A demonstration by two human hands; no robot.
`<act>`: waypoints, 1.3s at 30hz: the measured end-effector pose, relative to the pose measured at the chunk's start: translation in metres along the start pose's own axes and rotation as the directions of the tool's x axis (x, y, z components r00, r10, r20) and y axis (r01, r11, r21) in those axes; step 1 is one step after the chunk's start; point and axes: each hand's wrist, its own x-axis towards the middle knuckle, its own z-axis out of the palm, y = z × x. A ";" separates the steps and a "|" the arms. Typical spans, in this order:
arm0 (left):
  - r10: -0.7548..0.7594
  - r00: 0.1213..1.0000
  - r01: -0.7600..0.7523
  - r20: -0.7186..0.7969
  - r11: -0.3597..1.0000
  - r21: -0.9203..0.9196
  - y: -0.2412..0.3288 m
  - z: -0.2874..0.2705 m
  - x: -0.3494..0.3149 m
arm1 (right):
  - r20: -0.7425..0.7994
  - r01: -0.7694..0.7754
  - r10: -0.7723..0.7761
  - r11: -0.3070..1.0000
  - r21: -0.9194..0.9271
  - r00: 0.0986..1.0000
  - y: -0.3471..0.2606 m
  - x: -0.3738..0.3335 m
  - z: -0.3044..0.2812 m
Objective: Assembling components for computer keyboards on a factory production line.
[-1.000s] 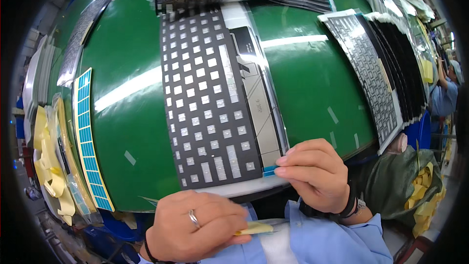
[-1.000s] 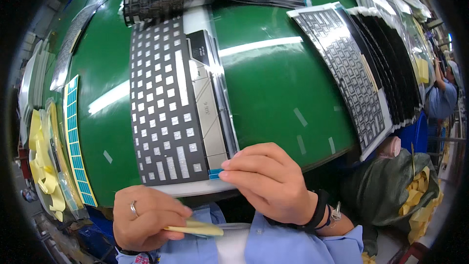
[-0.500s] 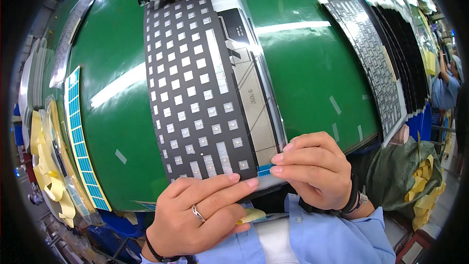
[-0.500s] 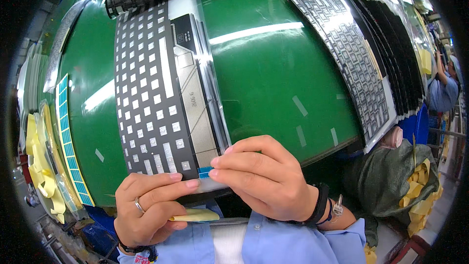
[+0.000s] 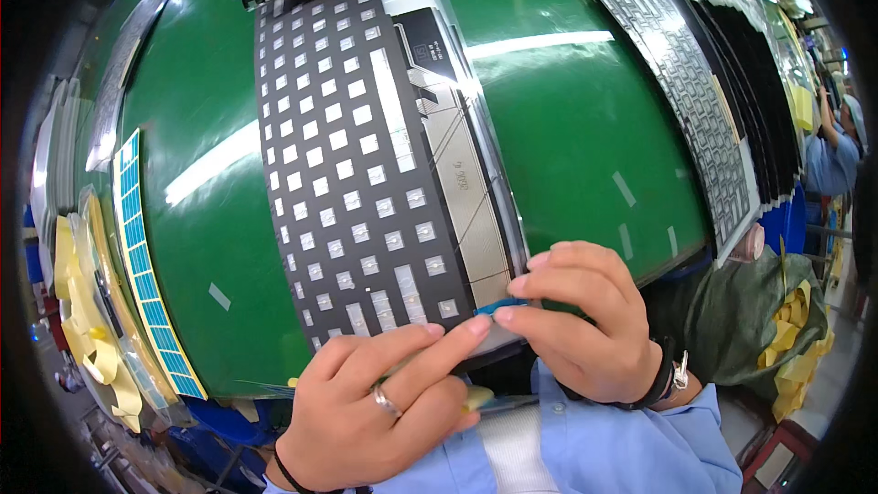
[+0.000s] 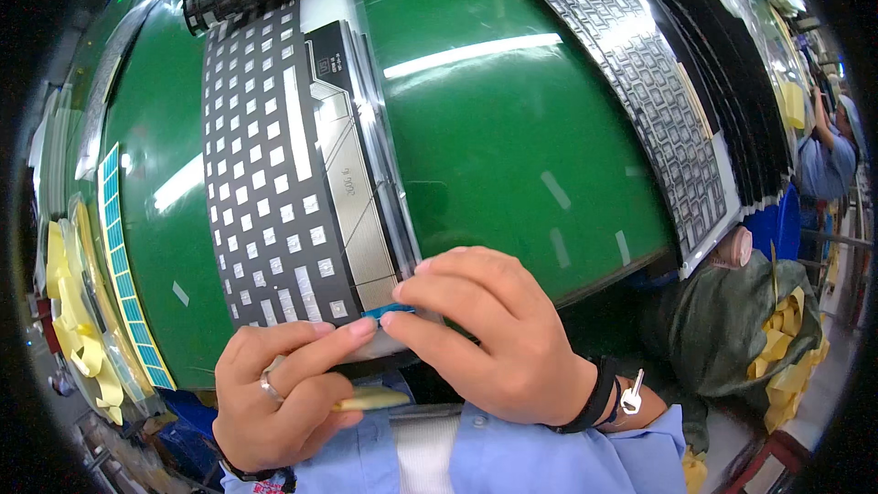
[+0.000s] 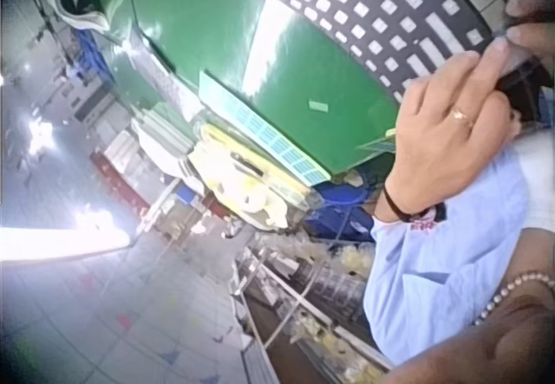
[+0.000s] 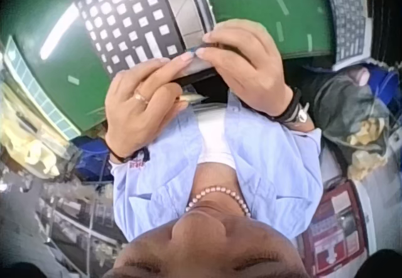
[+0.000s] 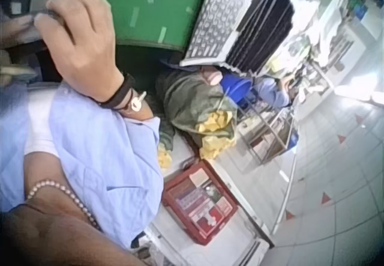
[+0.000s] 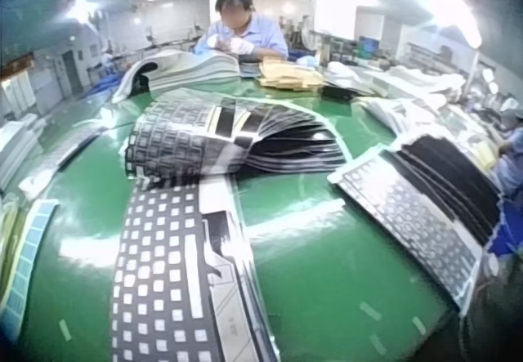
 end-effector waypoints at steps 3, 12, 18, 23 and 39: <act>0.006 1.000 -0.007 0.017 0.999 0.038 0.002 -0.001 0.001 | 0.057 -0.132 0.129 0.989 0.062 0.990 0.000 0.001 -0.006; 0.027 0.999 -0.031 -0.021 0.981 -0.192 -0.015 0.004 -0.003 | 0.135 -0.198 0.173 0.958 0.208 0.976 0.020 0.007 -0.010; 0.019 0.991 -0.075 -0.130 0.895 -0.439 -0.015 -0.029 -0.041 | 0.097 -0.075 0.043 0.932 0.355 0.994 0.019 0.046 -0.017; 0.025 1.000 -0.016 0.008 0.820 -0.572 -0.024 -0.041 -0.053 | -0.049 -0.156 0.289 0.644 0.749 0.956 0.058 0.163 -0.044; -0.585 0.797 0.434 -0.150 0.728 -0.531 -0.016 -0.029 -0.019 | 0.154 0.214 -0.288 0.902 0.374 0.945 -0.027 0.066 0.004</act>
